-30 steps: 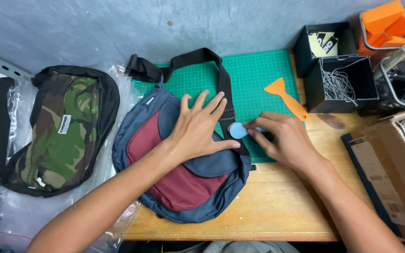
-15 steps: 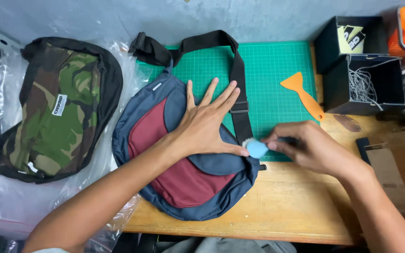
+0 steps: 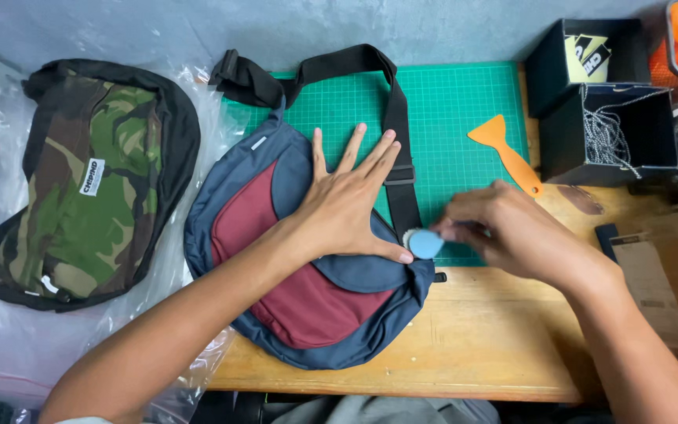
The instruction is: The person uses a light blue brush to clean the exterior of a blue and maroon sling bag on a green cutting mat. They scrub the front pocket, the main body, and the shoulder strap, then briefly use an orange plastic scraper on the pocket before resuming brushing. The bag is flipped over to clean the back side as well.
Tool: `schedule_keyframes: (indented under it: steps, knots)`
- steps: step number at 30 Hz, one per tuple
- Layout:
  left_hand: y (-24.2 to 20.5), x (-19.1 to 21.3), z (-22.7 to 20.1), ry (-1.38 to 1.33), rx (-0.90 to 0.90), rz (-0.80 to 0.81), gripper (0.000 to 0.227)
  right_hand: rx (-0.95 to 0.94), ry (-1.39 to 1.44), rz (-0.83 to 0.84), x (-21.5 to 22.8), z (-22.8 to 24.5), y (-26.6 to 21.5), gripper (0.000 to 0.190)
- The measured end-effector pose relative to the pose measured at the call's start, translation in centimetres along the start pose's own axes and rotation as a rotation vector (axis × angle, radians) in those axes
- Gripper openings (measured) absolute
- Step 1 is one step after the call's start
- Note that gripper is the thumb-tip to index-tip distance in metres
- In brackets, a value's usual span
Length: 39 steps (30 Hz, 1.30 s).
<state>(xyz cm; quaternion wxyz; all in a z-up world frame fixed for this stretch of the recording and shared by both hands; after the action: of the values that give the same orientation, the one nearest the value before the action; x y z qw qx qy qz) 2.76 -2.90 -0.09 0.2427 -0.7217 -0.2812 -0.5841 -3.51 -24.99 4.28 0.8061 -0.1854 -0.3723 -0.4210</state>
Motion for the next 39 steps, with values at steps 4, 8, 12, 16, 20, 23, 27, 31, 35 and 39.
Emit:
schedule_keyframes:
  steps: [4, 8, 12, 16, 20, 23, 27, 31, 35, 39]
  knots:
    - [0.2, 0.0, -0.4, 0.007, -0.002, 0.039, 0.174, 0.092, -0.182, -0.270, -1.5, -2.4, 3.4, 0.014]
    - [0.0, 0.5, -0.2, -0.074, 0.062, 0.025, 0.191, 0.052, -0.247, -0.306, -1.3, -0.8, 3.2, 0.011]
    - [-0.3, 0.8, -0.2, -0.190, 0.071, -0.028, 0.199, 0.009, -0.482, -0.443, -1.3, -0.2, 4.0, 0.022]
    - [-0.3, 0.6, 0.0, -0.199, 0.072, -0.029, 0.199, -0.029, -0.280, -0.369, -1.5, -5.1, 6.0, 0.011]
    - [-0.1, 0.8, 0.0, -0.207, 0.081, 0.008, 0.201, -0.052, -0.616, -0.508, 1.7, -5.1, 5.5, 0.015]
    - [0.0, 0.5, 0.1, -0.198, 0.098, 0.021, 0.202, 0.024, -0.246, -0.403, 0.8, -4.3, 6.4, 0.010]
    - [0.1, 0.5, 0.1, -0.178, 0.103, 0.053, 0.202, -0.076, -0.664, -0.615, 1.6, -10.7, 6.6, 0.018]
    - [0.2, 0.6, 0.1, -0.204, 0.105, 0.068, 0.200, 0.078, -0.131, -0.383, 1.2, -6.0, 7.8, 0.005]
    - [0.1, 0.5, -0.1, -0.197, 0.111, 0.072, 0.202, 0.035, -0.392, -0.610, 1.7, -7.6, 7.7, 0.017]
    - [0.1, 0.3, 0.1, -0.177, 0.126, 0.085, 0.202, 0.005, -0.118, -0.370, -0.2, -2.9, 6.7, 0.004]
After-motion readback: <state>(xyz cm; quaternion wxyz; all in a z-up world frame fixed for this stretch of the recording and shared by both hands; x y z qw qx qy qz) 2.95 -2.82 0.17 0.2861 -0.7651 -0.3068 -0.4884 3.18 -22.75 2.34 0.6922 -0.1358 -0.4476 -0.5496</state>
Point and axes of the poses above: each hand's wrist, its own y-axis towards the middle knuckle, its own x-axis out of the back of the hand, z = x × y, the point moved 4 cm from there along y, towards the middle knuckle
